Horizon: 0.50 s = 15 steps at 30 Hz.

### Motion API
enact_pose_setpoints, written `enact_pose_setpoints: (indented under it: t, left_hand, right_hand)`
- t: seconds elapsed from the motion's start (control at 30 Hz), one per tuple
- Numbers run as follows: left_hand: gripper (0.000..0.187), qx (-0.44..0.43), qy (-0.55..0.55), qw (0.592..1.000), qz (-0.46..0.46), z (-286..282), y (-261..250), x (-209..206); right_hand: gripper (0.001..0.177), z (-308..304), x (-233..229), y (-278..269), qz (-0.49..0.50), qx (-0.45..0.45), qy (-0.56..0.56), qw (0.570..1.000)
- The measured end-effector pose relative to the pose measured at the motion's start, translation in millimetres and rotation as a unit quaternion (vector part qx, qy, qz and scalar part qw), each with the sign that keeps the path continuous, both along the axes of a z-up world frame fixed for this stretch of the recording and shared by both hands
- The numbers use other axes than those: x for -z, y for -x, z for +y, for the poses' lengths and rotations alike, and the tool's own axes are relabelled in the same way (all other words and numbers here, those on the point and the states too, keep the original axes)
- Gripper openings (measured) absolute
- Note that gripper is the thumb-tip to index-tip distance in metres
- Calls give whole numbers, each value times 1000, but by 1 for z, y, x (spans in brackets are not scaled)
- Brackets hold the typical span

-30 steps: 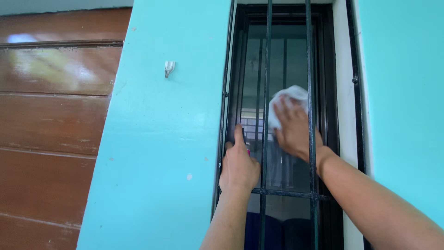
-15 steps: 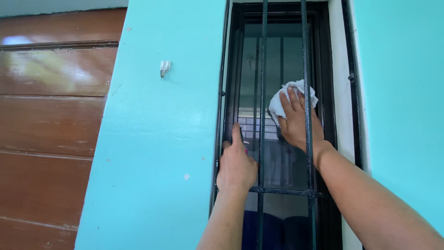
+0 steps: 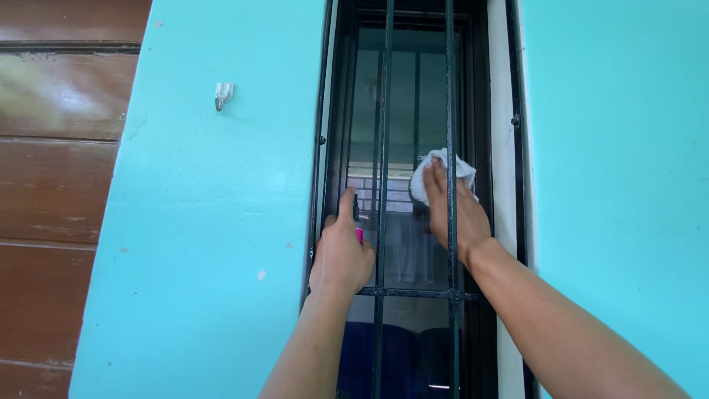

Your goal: The person sprays a cleaning solution onto a window with metal bars and wipes the glass with a white cloth. The person repeatedly sprays and wipes different sections of the window throughout the clip.

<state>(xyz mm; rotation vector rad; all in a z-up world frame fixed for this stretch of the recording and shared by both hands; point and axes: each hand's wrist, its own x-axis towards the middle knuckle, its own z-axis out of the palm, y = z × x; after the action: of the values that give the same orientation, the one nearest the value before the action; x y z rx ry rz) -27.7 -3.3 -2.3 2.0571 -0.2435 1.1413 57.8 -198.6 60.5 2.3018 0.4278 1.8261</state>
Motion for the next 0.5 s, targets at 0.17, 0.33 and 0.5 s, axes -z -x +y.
enact_pose_setpoints:
  t: [0.17, 0.33, 0.5]
  left_hand:
    - [91, 48, -2, 999, -18, 7, -18, -7]
    - [92, 126, 26, 989, -80, 10, -51, -28]
    - [93, 132, 50, 989, -53, -12, -80, -64]
  right_hand:
    - [84, -17, 3, -7, 53, 49, -132, 989]
    - [65, -19, 17, -26, 71, 137, -90, 984]
    - [63, -26, 5, -40, 20, 157, -55, 986]
